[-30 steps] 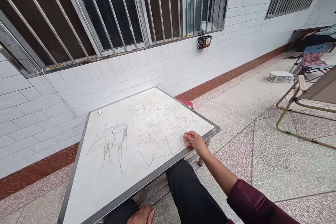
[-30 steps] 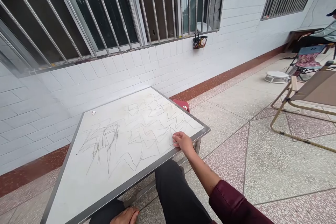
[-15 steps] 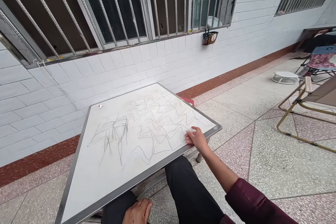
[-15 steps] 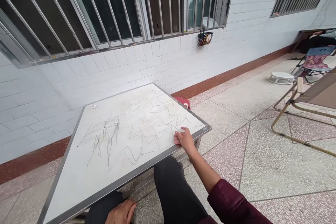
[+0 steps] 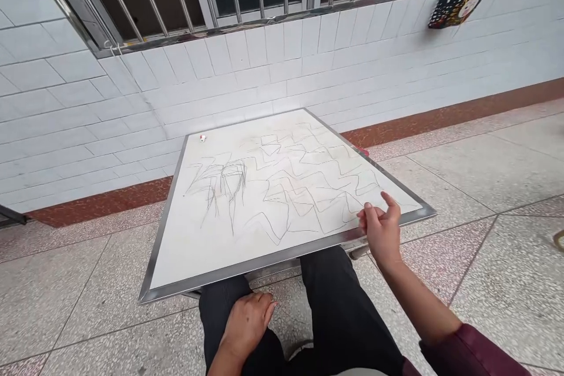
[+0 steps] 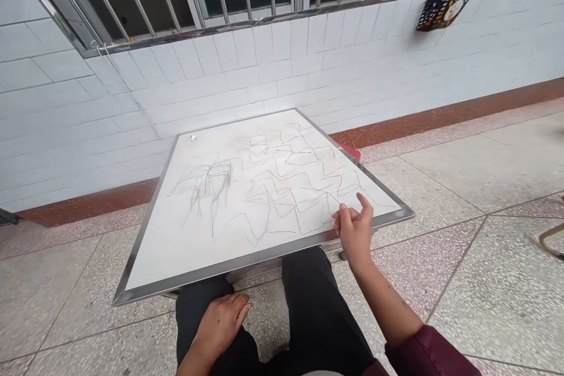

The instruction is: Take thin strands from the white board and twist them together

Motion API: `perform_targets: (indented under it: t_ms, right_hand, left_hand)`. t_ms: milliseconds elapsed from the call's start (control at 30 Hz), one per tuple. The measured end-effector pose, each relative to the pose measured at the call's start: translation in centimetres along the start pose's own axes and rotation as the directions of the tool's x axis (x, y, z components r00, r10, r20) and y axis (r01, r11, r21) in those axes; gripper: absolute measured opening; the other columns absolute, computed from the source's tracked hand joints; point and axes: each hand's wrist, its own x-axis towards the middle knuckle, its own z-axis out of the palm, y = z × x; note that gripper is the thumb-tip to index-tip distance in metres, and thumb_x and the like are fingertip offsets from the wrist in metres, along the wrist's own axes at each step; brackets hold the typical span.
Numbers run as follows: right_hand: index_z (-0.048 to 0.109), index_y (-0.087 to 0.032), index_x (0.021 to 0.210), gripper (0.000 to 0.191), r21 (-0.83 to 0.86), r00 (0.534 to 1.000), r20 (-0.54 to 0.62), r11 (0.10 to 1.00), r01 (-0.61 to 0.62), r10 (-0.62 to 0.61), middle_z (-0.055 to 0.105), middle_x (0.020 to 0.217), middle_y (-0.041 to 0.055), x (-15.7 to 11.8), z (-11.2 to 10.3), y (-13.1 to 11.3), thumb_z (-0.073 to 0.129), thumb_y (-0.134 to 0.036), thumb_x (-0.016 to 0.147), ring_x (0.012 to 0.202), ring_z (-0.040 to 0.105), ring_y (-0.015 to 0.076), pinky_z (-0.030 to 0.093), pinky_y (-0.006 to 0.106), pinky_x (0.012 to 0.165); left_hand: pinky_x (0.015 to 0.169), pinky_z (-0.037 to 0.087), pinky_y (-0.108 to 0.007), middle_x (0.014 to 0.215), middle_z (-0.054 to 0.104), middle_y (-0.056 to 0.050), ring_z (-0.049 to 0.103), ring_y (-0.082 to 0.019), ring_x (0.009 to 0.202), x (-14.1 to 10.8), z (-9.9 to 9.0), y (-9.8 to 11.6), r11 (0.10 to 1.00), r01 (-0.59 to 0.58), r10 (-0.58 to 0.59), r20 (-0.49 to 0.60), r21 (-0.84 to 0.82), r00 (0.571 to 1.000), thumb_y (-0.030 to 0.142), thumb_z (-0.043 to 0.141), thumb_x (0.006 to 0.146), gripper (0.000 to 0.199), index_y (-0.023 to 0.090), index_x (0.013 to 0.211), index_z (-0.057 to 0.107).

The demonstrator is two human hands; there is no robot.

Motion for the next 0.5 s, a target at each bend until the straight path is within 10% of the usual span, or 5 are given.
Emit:
perform_targets:
  t_ms: [133,300,500]
  right_hand:
    - [0.059,-0.021,0.112,0.037,-0.097,0.926,0.376,0.995,0.000,0.037,0.060,0.070,-0.0003,-2.3,5.4,-2.5,0.056,-0.050,0.088,0.049,0.049,0.0110,0.036,0.021,0.041]
    - [0.067,-0.024,0.096,0.021,-0.306,0.629,0.777,0.898,0.316,0.043,0.066,0.097,0.0020,-4.1,16.5,-4.3,0.050,-0.036,0.092,0.076,0.062,0.0144,0.048,0.026,0.063]
    - [0.064,-0.022,0.097,0.018,-0.442,0.586,0.800,0.785,0.434,0.126,0.064,0.109,0.0024,-3.6,27.5,-4.5,0.047,-0.028,0.095,0.085,0.061,0.0152,0.044,0.025,0.063]
  left_hand:
    - [0.071,0.052,-0.031,0.085,0.073,-0.006,0.069,-0.021,0.077,0.0,0.3,0.0,1.000,-0.001,0.001,-0.007,-0.006,1.000,0.029,0.043,0.099,0.029,0.020,0.095,0.070]
    - [0.068,0.053,-0.033,0.085,0.073,-0.006,0.070,-0.023,0.076,0.2,0.4,0.0,0.999,0.005,-0.006,-0.030,-0.032,1.000,0.027,0.043,0.098,0.028,0.019,0.096,0.070]
    - [0.066,0.052,-0.037,0.085,0.074,-0.009,0.071,-0.029,0.075,0.2,0.0,0.2,0.997,0.014,-0.019,-0.070,-0.072,0.997,0.023,0.041,0.098,0.032,0.017,0.097,0.072]
